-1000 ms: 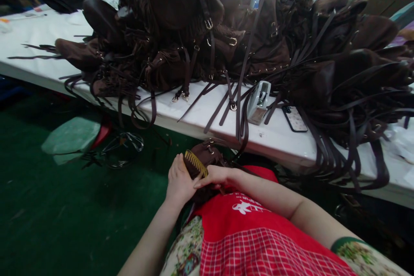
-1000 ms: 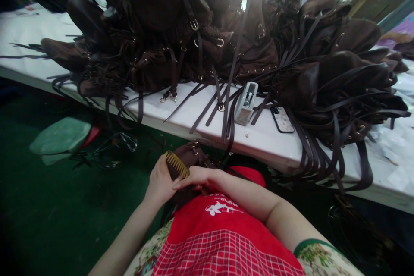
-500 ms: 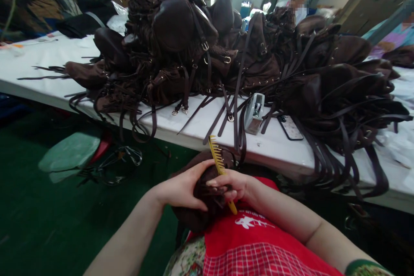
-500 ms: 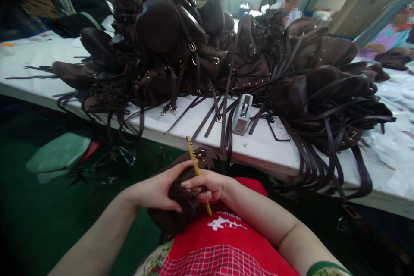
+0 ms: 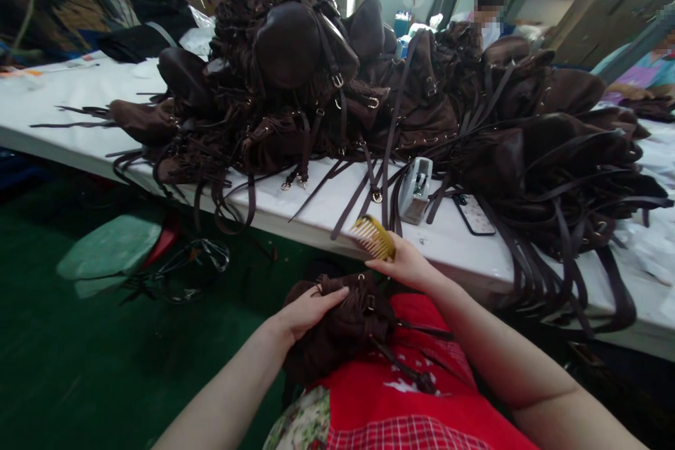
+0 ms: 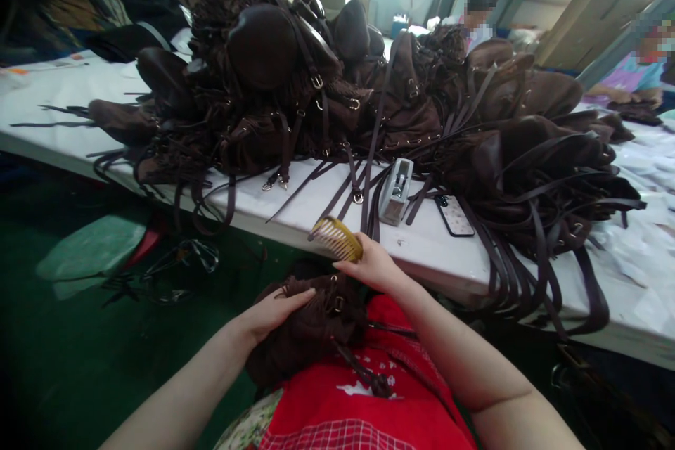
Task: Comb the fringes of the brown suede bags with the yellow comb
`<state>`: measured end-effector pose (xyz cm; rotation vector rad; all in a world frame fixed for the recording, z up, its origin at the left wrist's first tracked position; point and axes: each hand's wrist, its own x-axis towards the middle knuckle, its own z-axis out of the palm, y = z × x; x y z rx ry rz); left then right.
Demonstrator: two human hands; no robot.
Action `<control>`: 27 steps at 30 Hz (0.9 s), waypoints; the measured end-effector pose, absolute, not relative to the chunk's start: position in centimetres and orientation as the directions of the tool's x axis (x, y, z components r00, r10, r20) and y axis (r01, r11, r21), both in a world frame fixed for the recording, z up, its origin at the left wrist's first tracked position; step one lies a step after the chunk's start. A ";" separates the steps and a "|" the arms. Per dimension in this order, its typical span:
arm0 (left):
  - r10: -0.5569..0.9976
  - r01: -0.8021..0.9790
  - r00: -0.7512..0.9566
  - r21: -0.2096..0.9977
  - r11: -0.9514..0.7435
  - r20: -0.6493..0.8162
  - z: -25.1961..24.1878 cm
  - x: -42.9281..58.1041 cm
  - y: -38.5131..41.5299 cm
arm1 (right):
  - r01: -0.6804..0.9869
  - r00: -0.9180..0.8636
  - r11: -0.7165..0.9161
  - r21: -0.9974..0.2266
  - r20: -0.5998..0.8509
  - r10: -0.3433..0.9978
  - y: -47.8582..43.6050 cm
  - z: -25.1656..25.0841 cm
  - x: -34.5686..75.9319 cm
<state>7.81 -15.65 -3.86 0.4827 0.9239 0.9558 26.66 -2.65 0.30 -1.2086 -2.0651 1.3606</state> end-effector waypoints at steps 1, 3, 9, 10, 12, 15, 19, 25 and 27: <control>0.853 -0.503 0.262 0.690 0.520 -0.452 -3.9 7.9 -16.0 | 0.502 -0.584 0.248 -0.828 -0.114 0.804 -3.0 -0.2 26.9; 0.846 -0.527 0.264 0.665 0.529 -0.464 -3.8 8.0 -16.5 | 0.512 -0.687 0.335 -0.791 -0.144 0.712 -4.3 -0.9 27.4; 0.847 -0.486 0.191 0.702 0.520 -0.496 -4.1 7.9 -17.4 | 0.477 -0.815 0.594 -0.648 -0.072 0.575 -8.5 -0.5 27.4; 0.847 -0.467 0.177 0.715 0.520 -0.500 -4.2 7.9 -17.6 | 0.483 -0.840 0.669 -0.565 -0.083 0.536 -9.0 -0.4 27.2; 0.843 -0.440 0.167 0.727 0.527 -0.510 -4.3 8.2 -17.9 | 0.481 -0.872 0.784 -0.392 -0.126 0.472 -9.6 -0.4 26.9; 0.838 -0.418 0.209 0.728 0.543 -0.505 -3.9 9.0 -18.3 | 0.490 -0.871 0.836 -0.246 -0.179 0.457 -9.9 -0.6 26.5; 0.875 -0.398 0.264 0.780 0.482 -0.405 -2.8 10.0 -18.5 | 0.528 -0.844 0.826 -0.195 -0.227 0.486 -8.6 -1.2 26.4; 0.861 -0.437 0.198 0.744 0.506 -0.469 -3.9 9.7 -18.6 | 0.753 -0.652 0.613 -0.239 -0.149 0.743 -5.2 -1.2 27.8; 0.851 -0.480 0.097 0.725 0.494 -0.516 -4.8 9.0 -18.3 | 0.647 -0.732 0.655 -0.391 -0.076 0.678 -5.5 -0.8 28.8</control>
